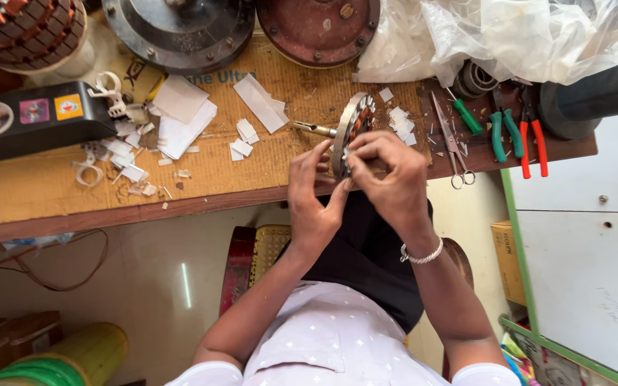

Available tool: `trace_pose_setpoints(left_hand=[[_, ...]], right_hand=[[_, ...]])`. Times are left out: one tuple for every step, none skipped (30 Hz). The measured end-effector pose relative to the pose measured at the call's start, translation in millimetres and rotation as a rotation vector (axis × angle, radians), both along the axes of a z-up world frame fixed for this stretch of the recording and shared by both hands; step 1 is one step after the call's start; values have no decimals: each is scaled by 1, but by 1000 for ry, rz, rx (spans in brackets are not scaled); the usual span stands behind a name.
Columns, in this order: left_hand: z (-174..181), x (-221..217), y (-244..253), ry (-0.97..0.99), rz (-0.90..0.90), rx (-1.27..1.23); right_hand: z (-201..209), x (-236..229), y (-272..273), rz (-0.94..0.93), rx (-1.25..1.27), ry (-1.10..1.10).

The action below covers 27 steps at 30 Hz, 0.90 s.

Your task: The person cuts small white insulating strips with scissors and inserts them into the slots of a motor stator. They repeat this process for multiple slots, then move to a green machine and place the stator into the device.

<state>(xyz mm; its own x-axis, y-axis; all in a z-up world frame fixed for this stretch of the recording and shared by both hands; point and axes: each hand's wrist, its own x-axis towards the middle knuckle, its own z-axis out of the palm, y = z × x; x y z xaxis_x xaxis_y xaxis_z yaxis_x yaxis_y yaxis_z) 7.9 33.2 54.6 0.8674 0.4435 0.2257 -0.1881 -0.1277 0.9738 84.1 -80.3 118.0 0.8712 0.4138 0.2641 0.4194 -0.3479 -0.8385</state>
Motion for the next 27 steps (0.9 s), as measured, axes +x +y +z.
trace_pose_setpoints(left_hand=[[1,2,-2,-13,15,48],[2,4,-4,-26,31,96],[3,8,-5,-46,46,144],[4,11,-5,-36,28,97],[5,13,-4,-24,7,51],[5,14,-3,-11,-15,5],[4,16,-1,-42,-32,-13],[3,20,3,-73,-48,-32],[3,23,5,-95,-62,-53],[2,28,6,-112,-49,-96],[-1,27,5,-106,-33,-147],[-1,28,5,-100,-15,-197],[0,32,5,-86,8,-167],[3,32,0,-72,30,-137],[6,40,2,-99,46,-86],[9,47,5,-92,45,-51],[11,50,5,-83,35,-21],[12,52,5,-74,26,9],[14,54,6,-57,14,12],[16,55,9,-40,2,15],[17,53,10,-14,-9,14],[18,52,10,-33,-13,2],[17,46,9,-37,-15,-12],[15,42,8,-42,-16,-26],[12,39,9,-41,-16,-20],[9,37,10,-41,-15,-14],[7,37,9,-45,-11,-12]], right_hand=[[0,3,-2,-5,24,37],[0,5,-5,-10,47,75],[-1,10,-7,-18,72,105],[-1,14,-9,-18,123,145],[-4,16,-10,-21,175,187],[-7,17,-12,-24,228,228],[-10,18,-13,-7,251,252],[-13,22,-13,9,274,276],[-16,23,-14,26,295,308],[-18,25,-16,29,316,294],[-23,17,-19,28,331,303],[-24,13,-22,26,346,313],[-24,15,-22,-11,374,316],[-22,7,-28,-49,401,320],[-19,9,-27,-78,450,284],[-16,13,-25,-66,447,273],[-14,14,-25,-65,441,261],[-13,15,-24,-64,434,249],[-10,21,-21,-58,373,231],[-7,27,-17,-52,312,212],[-4,29,-13,-49,246,202],[-1,34,-9,-41,202,190],[-1,34,-6,-33,157,193],[-1,35,-4,-23,112,196],[-2,36,0,-23,112,198],[-3,35,2,-23,111,200],[-3,37,3,-19,106,197]])
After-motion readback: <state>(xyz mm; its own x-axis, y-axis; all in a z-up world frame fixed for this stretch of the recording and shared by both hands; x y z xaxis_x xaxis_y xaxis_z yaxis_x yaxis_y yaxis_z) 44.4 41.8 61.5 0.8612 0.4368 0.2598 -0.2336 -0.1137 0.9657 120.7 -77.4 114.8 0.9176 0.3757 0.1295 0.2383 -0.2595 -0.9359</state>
